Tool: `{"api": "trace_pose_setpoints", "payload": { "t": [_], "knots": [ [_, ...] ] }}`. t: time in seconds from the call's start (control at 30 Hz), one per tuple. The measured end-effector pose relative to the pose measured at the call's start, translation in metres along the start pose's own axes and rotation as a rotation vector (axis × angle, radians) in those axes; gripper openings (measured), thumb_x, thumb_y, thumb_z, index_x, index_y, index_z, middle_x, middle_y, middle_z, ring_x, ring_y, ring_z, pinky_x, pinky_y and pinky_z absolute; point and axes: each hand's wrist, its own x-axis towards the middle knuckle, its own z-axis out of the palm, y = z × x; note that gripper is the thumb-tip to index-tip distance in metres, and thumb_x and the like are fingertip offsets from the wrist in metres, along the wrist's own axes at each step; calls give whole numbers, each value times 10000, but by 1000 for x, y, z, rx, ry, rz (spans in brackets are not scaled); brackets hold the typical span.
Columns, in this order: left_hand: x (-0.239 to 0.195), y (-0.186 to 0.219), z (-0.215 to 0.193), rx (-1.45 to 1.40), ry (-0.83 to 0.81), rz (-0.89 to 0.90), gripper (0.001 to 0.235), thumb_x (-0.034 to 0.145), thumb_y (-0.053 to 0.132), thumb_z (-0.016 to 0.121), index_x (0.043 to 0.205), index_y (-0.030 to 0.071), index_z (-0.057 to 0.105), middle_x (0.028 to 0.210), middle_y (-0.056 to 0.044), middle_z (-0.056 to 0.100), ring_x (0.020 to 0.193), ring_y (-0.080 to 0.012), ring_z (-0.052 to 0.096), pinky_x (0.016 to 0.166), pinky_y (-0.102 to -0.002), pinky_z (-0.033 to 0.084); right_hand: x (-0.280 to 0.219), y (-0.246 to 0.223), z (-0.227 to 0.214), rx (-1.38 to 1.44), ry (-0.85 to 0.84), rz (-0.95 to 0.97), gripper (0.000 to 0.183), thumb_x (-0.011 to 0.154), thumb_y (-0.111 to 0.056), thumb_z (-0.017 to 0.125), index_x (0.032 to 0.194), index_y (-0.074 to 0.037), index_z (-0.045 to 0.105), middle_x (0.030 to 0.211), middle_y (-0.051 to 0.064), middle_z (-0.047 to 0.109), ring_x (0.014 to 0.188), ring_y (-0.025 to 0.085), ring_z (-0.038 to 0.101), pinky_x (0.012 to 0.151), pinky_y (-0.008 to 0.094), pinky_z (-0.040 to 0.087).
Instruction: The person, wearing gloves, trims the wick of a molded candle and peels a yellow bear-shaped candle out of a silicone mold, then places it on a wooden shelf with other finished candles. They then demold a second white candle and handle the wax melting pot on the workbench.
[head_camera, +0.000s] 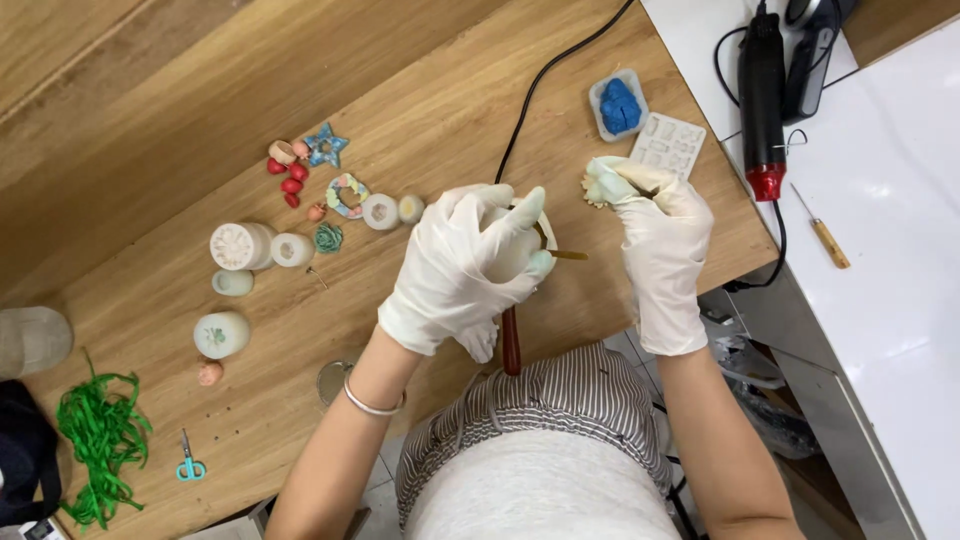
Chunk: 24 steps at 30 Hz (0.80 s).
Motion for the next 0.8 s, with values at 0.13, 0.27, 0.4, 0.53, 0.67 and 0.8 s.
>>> {"api": "trace_pose_setpoints", "payload": {
  "t": [0.13, 0.27, 0.4, 0.53, 0.67, 0.8],
  "knots": [
    [12, -10, 13, -124, 93, -49, 530, 849, 250, 842, 1346, 163, 677, 1245, -84, 661, 1139, -251, 654, 987, -356, 551, -6, 1, -18, -152, 128, -110, 156, 1028, -103, 701, 1104, 29, 667, 1067, 108, 753, 923, 120, 700, 845, 247, 567],
    [-10, -42, 28, -374, 43, -397, 545, 897, 234, 811, 1410, 158, 643, 1240, -78, 704, 1127, -218, 686, 988, -329, 550, -12, -8, -30, 192, 34, -57, 196, 1099, -245, 492, 1128, -60, 552, 1147, 132, 730, 1014, 190, 727, 893, 322, 598],
    [-16, -23, 22, -435, -2, -556, 565, 902, 222, 783, 1438, 176, 613, 1154, -63, 743, 1071, -194, 695, 978, -318, 549, -20, 3, -33, 334, -90, -112, 241, 1150, -221, 505, 1223, -6, 588, 1312, 178, 642, 1247, 255, 666, 1089, 417, 572],
    [-16, -24, 28, -545, 130, -486, 541, 961, 175, 746, 1483, 181, 603, 1243, -94, 709, 1120, -201, 671, 1019, -327, 546, -19, 15, -16, -151, -385, -254, 215, 1166, -239, 484, 1202, -37, 550, 1221, 149, 630, 1130, 222, 624, 1063, 387, 540],
    [-17, -26, 27, -610, 215, -451, 530, 972, 177, 748, 1479, 164, 592, 1297, -98, 706, 1123, -210, 662, 1024, -329, 545, 6, 31, -25, 76, -252, -130, 115, 1154, -214, 528, 1141, -102, 510, 1115, 63, 590, 1019, 135, 579, 961, 334, 520],
    [-17, -37, 26, -472, 218, -338, 486, 988, 151, 734, 1461, 135, 623, 1327, -111, 716, 1188, -215, 672, 1077, -325, 528, -25, 12, 9, -107, -612, -51, 168, 1133, -179, 527, 1083, -33, 594, 1037, 109, 604, 996, 126, 541, 942, 303, 482]
  ]
}}
